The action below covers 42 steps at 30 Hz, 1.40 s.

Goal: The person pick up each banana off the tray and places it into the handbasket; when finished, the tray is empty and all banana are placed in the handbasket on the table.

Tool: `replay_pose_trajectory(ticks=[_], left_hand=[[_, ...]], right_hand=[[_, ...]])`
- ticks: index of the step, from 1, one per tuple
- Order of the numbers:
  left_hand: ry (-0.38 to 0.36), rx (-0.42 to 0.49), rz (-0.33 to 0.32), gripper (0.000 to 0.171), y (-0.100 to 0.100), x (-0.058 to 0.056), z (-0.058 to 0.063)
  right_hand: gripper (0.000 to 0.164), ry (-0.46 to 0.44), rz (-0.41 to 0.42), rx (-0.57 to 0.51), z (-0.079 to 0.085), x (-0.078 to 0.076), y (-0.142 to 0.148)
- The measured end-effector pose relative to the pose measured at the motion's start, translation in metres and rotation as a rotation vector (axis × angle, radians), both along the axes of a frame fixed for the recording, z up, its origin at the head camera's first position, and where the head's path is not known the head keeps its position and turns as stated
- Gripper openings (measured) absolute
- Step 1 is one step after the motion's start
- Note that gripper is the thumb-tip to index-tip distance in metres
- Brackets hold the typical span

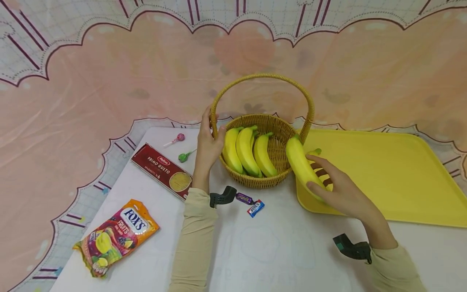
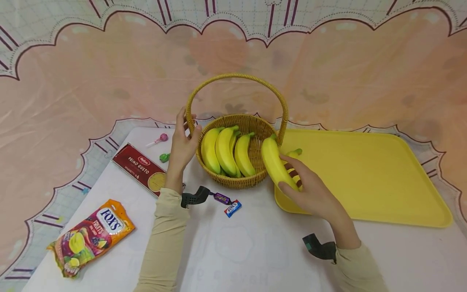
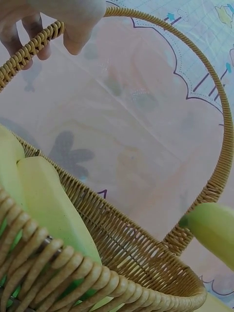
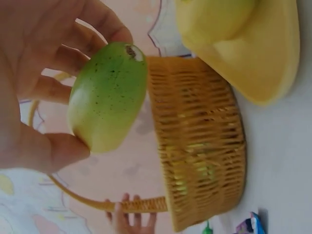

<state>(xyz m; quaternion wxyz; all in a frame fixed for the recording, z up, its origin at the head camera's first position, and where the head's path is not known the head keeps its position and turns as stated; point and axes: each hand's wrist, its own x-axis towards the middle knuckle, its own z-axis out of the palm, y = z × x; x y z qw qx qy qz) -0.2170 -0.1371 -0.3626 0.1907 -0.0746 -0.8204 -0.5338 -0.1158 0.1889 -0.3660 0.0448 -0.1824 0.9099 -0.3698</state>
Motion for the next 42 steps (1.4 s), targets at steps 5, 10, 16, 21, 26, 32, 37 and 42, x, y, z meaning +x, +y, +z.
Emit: replay_pose_trajectory(ticks=[5, 10, 16, 21, 26, 32, 37, 42], left_hand=[[-0.001, -0.006, 0.006, 0.063, 0.000, 0.000, -0.001], [-0.005, -0.003, 0.002, 0.063, 0.001, 0.001, -0.001], [-0.003, -0.007, 0.012, 0.062, 0.001, 0.003, 0.000], [-0.009, -0.016, 0.013, 0.062, 0.001, 0.002, -0.001], [-0.011, -0.027, 0.007, 0.062, 0.001, 0.000, -0.002], [0.014, -0.029, 0.010, 0.063, 0.001, -0.002, -0.002], [0.015, -0.026, 0.007, 0.063, 0.001, -0.002, -0.002], [0.006, -0.033, 0.008, 0.063, 0.000, -0.002, -0.002]], right_hand=[[0.064, 0.003, -0.007, -0.043, -0.003, -0.012, -0.018], [0.066, -0.007, -0.021, -0.078, -0.002, -0.026, -0.039], [0.069, -0.049, -0.080, -0.074, 0.005, -0.049, -0.068], [0.067, -0.043, -0.066, -0.004, 0.003, -0.068, -0.087], [0.069, -0.028, -0.077, 0.088, -0.004, -0.084, -0.100], [0.068, -0.029, -0.080, 0.131, -0.015, -0.094, -0.112], [0.068, -0.023, -0.082, 0.105, -0.017, -0.092, -0.113], [0.064, -0.004, -0.113, 0.102, -0.014, -0.084, -0.106]])
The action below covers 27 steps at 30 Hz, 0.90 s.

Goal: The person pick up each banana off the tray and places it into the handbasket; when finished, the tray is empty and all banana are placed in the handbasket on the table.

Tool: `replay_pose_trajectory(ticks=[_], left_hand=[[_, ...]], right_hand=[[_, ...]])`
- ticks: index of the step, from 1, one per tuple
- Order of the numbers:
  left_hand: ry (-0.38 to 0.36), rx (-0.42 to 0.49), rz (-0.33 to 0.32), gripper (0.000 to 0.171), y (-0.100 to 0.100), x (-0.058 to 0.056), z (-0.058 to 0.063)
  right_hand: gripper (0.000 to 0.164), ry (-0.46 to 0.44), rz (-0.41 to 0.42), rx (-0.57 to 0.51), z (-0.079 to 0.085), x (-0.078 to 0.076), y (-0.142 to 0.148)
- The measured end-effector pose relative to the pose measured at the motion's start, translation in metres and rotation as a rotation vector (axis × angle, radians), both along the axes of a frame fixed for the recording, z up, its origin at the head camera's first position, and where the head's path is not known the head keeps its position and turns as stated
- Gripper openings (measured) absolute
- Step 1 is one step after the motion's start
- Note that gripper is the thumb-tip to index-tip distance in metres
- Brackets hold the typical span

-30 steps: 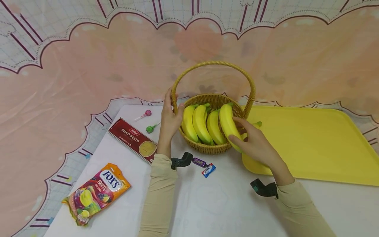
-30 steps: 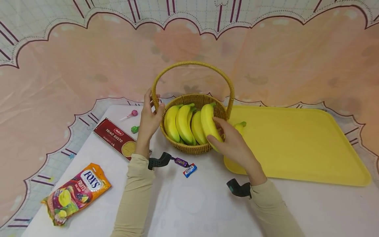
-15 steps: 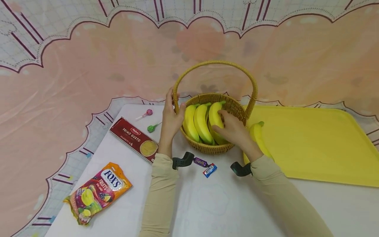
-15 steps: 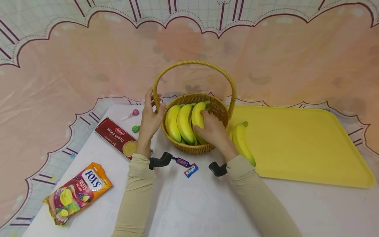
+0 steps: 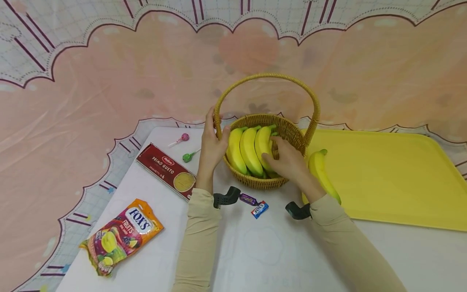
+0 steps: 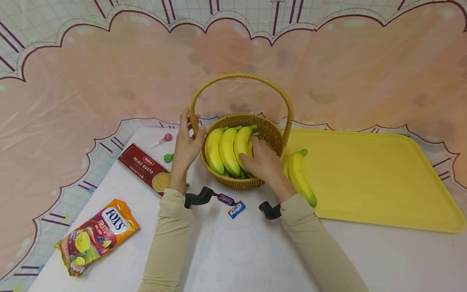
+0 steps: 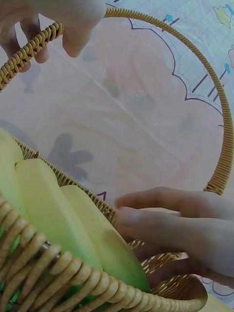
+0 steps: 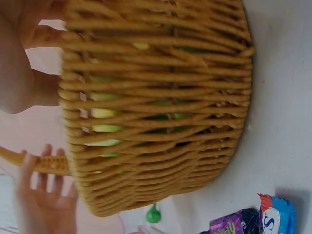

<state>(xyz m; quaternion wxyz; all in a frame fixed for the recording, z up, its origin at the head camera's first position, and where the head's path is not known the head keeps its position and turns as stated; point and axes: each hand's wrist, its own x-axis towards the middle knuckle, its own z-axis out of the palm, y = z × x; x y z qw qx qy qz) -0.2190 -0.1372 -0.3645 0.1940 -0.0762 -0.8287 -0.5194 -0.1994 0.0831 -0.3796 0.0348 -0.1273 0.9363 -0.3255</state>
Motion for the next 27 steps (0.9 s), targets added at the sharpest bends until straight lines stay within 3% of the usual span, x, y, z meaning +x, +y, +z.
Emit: replay_pose_trajectory(ticks=[5, 14, 22, 27], left_hand=[[-0.014, -0.012, 0.008, 0.064, 0.000, 0.001, 0.000], [0.003, -0.014, 0.007, 0.063, 0.001, 0.000, 0.001], [-0.013, -0.004, 0.003, 0.063, 0.002, 0.001, 0.004], [-0.046, -0.006, -0.044, 0.065, 0.006, 0.002, 0.005]], right_hand=[[0.055, 0.040, -0.036, -0.043, 0.003, 0.013, 0.014], [0.034, 0.214, -0.171, -0.175, -0.001, 0.035, 0.047], [0.046, 0.121, -0.204, -0.085, -0.020, 0.049, 0.090], [0.064, 0.061, -0.190, 0.020, -0.026, 0.059, 0.112]])
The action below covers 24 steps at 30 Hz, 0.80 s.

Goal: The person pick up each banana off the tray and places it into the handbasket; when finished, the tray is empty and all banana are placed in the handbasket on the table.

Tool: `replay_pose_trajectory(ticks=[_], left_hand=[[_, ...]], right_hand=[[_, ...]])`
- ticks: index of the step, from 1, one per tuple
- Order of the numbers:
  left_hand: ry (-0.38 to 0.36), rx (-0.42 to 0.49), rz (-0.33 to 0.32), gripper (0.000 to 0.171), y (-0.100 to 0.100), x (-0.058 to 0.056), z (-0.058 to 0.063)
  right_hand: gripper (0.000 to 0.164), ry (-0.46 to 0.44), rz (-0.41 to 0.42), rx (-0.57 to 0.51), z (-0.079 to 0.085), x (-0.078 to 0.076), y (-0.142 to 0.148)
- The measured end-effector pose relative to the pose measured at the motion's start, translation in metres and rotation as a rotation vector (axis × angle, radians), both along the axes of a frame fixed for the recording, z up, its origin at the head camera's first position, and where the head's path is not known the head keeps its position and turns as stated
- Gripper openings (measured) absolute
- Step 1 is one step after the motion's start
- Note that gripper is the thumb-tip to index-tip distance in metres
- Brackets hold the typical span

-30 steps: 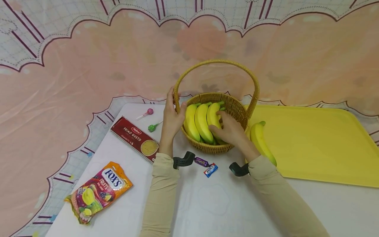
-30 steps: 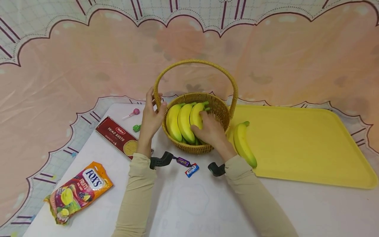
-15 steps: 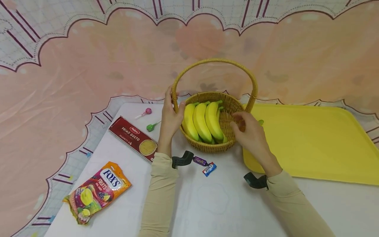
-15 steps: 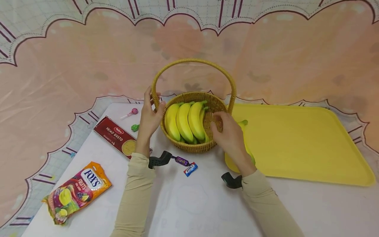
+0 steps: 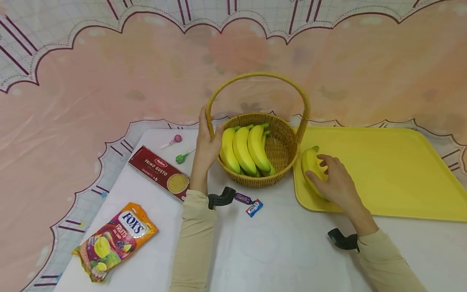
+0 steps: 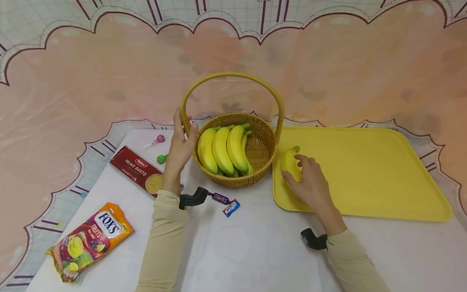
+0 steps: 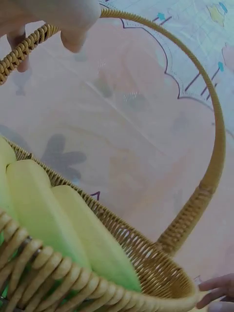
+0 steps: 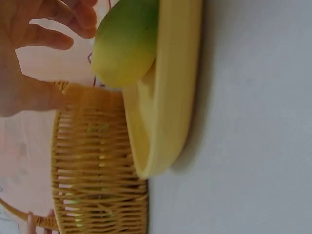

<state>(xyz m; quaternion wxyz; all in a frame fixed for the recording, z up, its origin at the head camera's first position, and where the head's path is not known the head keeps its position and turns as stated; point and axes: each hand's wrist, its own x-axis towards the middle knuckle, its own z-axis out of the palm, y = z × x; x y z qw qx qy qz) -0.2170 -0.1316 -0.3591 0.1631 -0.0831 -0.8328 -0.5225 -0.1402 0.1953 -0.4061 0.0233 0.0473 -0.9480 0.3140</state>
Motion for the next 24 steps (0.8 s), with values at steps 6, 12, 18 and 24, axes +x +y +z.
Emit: replay_pose_trajectory(ticks=[6, 12, 18, 24], left_hand=[[-0.047, -0.033, -0.016, 0.067, -0.002, 0.001, 0.002], [-0.039, -0.046, -0.027, 0.071, -0.003, 0.001, 0.001], [0.014, -0.002, 0.008, 0.069, -0.003, -0.002, -0.006], [0.071, 0.092, 0.078, 0.051, -0.004, -0.006, -0.014]], right_hand=[[0.077, -0.107, 0.028, 0.017, -0.002, 0.006, 0.010], [0.077, -0.173, 0.042, 0.026, -0.007, 0.009, 0.014], [0.070, -0.208, 0.051, 0.018, -0.012, 0.008, 0.016], [0.069, -0.239, 0.064, -0.019, -0.013, 0.013, 0.018]])
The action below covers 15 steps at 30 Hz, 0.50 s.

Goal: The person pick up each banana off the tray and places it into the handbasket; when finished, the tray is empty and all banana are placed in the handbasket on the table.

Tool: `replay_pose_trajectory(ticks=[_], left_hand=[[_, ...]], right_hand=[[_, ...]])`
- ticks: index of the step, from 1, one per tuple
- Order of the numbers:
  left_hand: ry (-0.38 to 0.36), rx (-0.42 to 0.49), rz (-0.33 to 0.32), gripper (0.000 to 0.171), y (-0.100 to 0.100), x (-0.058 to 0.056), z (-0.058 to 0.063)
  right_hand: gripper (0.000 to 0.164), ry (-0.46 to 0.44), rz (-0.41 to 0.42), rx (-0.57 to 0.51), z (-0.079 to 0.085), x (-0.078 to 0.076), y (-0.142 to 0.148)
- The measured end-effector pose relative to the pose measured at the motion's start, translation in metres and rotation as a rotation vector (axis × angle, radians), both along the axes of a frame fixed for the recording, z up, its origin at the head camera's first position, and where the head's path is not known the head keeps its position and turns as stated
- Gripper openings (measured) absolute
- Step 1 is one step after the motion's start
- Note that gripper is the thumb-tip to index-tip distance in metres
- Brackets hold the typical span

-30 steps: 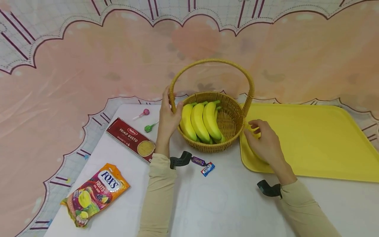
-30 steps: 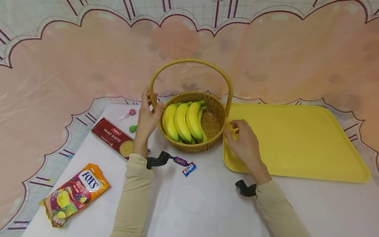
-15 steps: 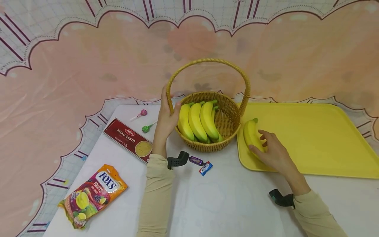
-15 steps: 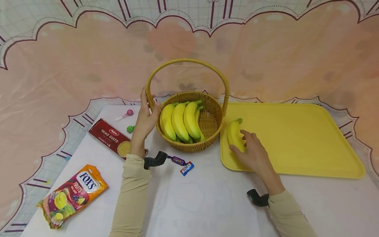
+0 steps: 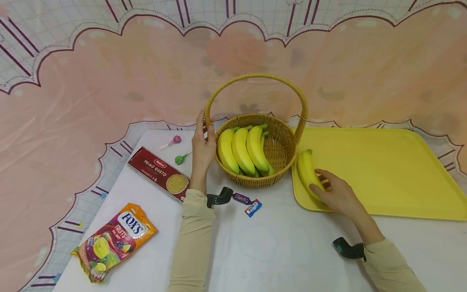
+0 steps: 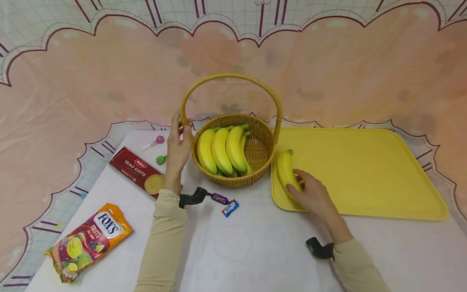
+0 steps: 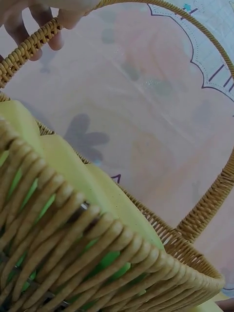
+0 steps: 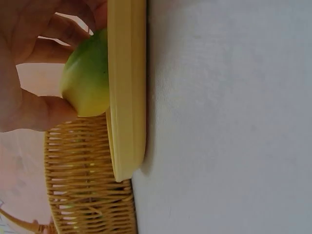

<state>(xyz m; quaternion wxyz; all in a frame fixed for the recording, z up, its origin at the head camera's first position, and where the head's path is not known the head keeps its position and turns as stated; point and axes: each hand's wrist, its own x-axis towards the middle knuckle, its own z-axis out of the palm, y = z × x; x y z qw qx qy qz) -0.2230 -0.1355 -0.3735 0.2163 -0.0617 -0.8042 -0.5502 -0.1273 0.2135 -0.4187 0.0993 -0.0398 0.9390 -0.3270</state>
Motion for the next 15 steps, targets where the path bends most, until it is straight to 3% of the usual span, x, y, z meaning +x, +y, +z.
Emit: replay_pose_trajectory(ticks=[15], left_hand=[[-0.057, -0.057, -0.010, 0.052, -0.001, 0.000, 0.002]], right_hand=[[0.066, 0.090, 0.062, -0.087, 0.011, 0.023, -0.005]])
